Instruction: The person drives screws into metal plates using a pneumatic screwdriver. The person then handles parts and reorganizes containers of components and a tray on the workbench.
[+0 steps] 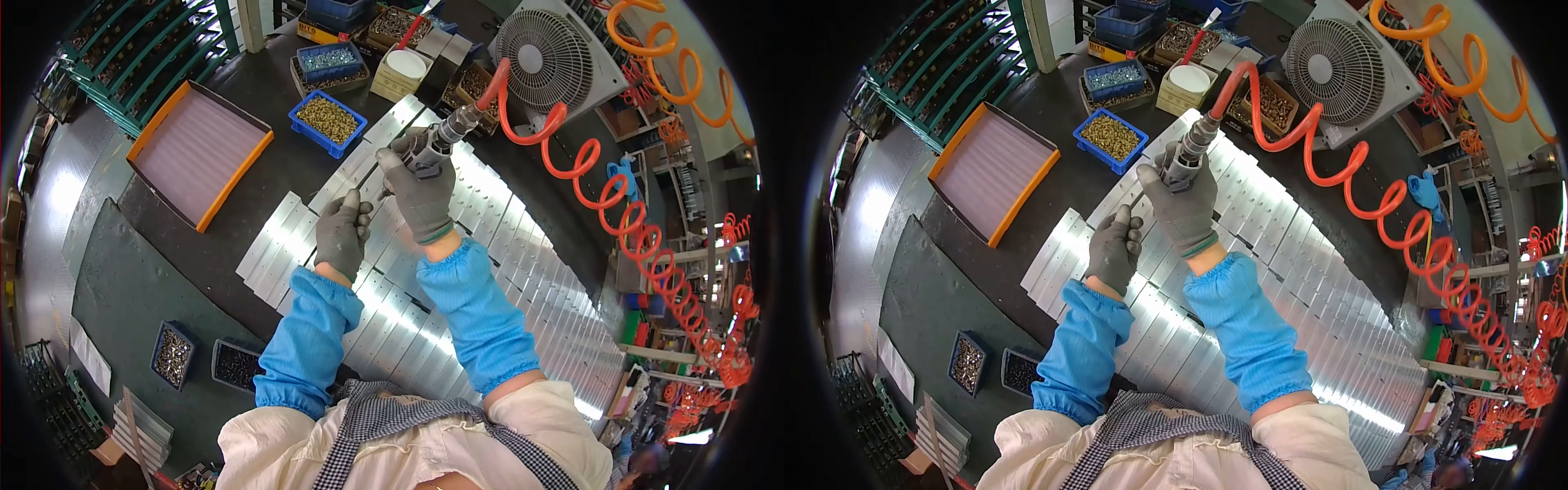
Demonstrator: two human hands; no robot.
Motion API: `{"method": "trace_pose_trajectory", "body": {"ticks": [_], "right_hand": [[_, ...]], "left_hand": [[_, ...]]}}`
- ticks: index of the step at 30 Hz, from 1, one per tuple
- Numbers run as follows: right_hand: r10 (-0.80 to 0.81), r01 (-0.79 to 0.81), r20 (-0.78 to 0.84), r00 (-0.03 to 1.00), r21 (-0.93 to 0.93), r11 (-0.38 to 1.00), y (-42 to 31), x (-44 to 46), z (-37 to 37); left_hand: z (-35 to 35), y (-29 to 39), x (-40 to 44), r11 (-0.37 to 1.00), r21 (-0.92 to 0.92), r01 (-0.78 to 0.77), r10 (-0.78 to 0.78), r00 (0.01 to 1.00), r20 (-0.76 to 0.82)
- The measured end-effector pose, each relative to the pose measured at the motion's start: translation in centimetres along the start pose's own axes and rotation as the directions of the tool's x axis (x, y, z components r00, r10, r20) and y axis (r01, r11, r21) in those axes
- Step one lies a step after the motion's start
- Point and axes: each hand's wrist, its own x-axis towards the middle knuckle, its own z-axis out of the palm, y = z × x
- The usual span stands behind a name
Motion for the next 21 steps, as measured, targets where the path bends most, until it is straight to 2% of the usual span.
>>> {"method": "trace_pose_trajectory", "body": {"ticks": [2, 6, 8, 10, 12, 14, 16, 18, 21], "right_hand": [[0.004, -0.003, -0.046, 0.999, 0.031, 1.0, 0.1, 0.0, 0.0], [0.075, -0.074, -0.012, 0.997, 0.076, 0.994, -1.3, -0.3, -0.3], [-0.158, 0.164, -0.05, 0.986, 0.155, 0.974, -2.0, -0.7, -0.2], [-0.093, 0.101, -0.055, 0.994, 0.171, 0.98, -5.0, -1.2, -0.1], [-0.035, 0.03, 0.013, 0.999, 0.257, 0.966, -6.3, -0.8, -0.5], [-0.094, 0.099, -0.033, 0.995, 0.285, 0.953, -6.8, -1.0, -0.1], [-0.032, 0.089, -0.146, 0.989, 0.403, 0.911, -6.6, -1.5, -0.3], [-0.013, 0.064, -0.134, 0.991, 0.382, 0.922, -5.7, -1.7, -1.5], [-0.088, 0.16, -0.227, 0.97, 0.32, 0.934, -4.2, -1.6, -2.4]], "left_hand": [[-0.2, -0.3, 0.4, 1.0, 0.021, -0.015, 0.014, 1.0, 0.013], [-0.4, -0.8, 0.9, 1.0, -0.001, -0.012, 0.012, 0.999, 0.041], [-0.4, -0.5, 1.5, 1.0, -0.01, 0.001, 0.0, 0.999, 0.036], [-0.8, -0.6, 1.7, 0.999, -0.017, 0.027, -0.026, 0.999, 0.048], [-1.4, -0.8, 1.4, 0.998, -0.026, 0.062, -0.059, 0.994, 0.088], [-1.1, -0.7, 1.6, 0.992, -0.064, 0.109, -0.095, 0.978, 0.187], [-0.8, -1.1, 1.5, 0.99, -0.049, 0.131, -0.12, 0.978, 0.173], [-1.4, -1.5, 2.0, 0.932, -0.194, 0.305, -0.252, 0.934, 0.255], [-0.8, -1.2, 1.7, 0.954, -0.143, 0.264, -0.233, 0.951, 0.206]]}}
